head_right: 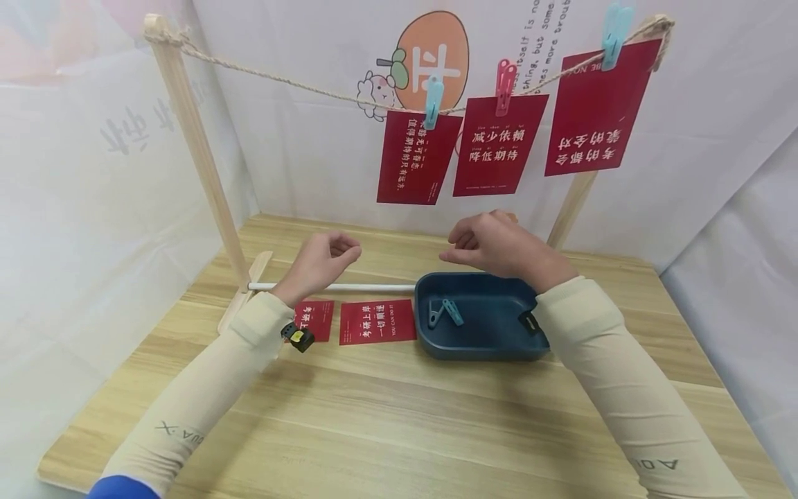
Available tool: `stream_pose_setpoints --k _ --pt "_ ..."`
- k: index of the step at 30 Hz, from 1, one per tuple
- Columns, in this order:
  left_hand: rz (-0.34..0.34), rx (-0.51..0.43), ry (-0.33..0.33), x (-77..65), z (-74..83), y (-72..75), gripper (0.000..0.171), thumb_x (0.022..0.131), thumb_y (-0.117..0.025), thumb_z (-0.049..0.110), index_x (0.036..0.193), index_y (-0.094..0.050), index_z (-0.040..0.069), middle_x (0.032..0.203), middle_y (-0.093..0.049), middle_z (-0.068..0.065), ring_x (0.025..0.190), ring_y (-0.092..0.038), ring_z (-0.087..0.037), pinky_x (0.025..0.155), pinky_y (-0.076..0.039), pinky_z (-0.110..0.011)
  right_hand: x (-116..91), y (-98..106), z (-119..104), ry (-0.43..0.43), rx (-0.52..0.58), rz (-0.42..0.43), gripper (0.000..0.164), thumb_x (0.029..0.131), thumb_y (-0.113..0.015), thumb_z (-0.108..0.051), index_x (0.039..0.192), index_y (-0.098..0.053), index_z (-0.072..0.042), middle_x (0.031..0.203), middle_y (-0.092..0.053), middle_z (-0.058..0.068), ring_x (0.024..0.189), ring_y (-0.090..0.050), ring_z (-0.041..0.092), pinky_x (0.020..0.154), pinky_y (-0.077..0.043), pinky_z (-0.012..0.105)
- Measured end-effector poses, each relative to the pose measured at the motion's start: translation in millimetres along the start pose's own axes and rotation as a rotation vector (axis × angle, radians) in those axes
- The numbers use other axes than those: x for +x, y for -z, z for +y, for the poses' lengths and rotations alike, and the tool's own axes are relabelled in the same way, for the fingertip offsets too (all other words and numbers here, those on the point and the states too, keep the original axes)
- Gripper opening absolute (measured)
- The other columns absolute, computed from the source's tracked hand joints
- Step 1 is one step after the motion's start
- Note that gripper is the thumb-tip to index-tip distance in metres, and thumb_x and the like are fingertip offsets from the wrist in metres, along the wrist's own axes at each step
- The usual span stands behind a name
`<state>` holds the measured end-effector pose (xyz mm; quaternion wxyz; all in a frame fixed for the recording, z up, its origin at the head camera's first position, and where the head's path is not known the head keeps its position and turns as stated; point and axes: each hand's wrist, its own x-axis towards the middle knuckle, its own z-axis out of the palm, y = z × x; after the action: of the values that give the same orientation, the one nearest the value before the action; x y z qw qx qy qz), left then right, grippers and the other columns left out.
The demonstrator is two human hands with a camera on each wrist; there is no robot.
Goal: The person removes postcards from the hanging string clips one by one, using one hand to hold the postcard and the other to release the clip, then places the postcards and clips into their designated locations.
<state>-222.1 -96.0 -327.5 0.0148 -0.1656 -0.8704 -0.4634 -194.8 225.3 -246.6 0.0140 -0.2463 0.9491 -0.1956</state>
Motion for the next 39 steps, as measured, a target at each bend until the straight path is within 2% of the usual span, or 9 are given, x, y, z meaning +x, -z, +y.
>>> stream_pose_setpoints --k 9,18,23,29,39 --pt "0.045 -0.041 -0.022 3.0 6.8 0.5 0.029 0.106 -0.063 0.024 0.126 -0.070 0.004 0.117 -0.074 -0.012 0.110 -0.071 -0.028 0.099 -0.060 -0.041 1 5 -8 0.007 -0.001 0.077 0.036 0.091 -0.084 -0.031 0.120 -0.077 -0.011 0.111 -0.081 0.008 0.096 -0.079 0.024 0.087 -0.066 0.044" --pt "0.138 -0.095 -0.079 12.2 16.9 -1.3 0.029 0.105 -0.065 0.021 0.125 -0.070 0.001 0.118 -0.075 -0.015 0.110 -0.071 -0.029 0.102 -0.059 -0.039 2 11 -14 0.048 -0.016 0.150 0.036 0.089 -0.086 -0.026 0.119 -0.077 -0.009 0.109 -0.081 0.009 0.094 -0.079 0.025 0.086 -0.066 0.047" --pt "0.188 -0.124 -0.133 17.2 21.0 -3.1 0.029 0.105 -0.066 0.020 0.125 -0.070 -0.001 0.119 -0.075 -0.016 0.111 -0.071 -0.028 0.103 -0.059 -0.037 3 16 -18 0.057 -0.021 0.163 0.036 0.088 -0.086 -0.025 0.119 -0.077 -0.009 0.110 -0.080 0.009 0.095 -0.080 0.026 0.086 -0.066 0.049" --pt "0.231 -0.162 -0.167 21.8 24.6 -5.8 0.032 0.104 -0.069 0.021 0.128 -0.070 0.001 0.123 -0.075 -0.015 0.114 -0.072 -0.027 0.105 -0.058 -0.036 2 21 -24 0.039 -0.024 0.164 0.037 0.089 -0.086 -0.027 0.120 -0.077 -0.009 0.111 -0.080 0.010 0.096 -0.079 0.027 0.087 -0.066 0.048" --pt "0.269 -0.228 -0.252 31.7 33.8 -11.6 0.033 0.102 -0.073 0.022 0.127 -0.071 0.001 0.124 -0.076 -0.015 0.113 -0.074 -0.026 0.103 -0.059 -0.033 1 28 -31 0.047 -0.043 0.195 0.036 0.090 -0.085 -0.028 0.120 -0.078 -0.009 0.110 -0.081 0.011 0.095 -0.079 0.027 0.086 -0.066 0.048"
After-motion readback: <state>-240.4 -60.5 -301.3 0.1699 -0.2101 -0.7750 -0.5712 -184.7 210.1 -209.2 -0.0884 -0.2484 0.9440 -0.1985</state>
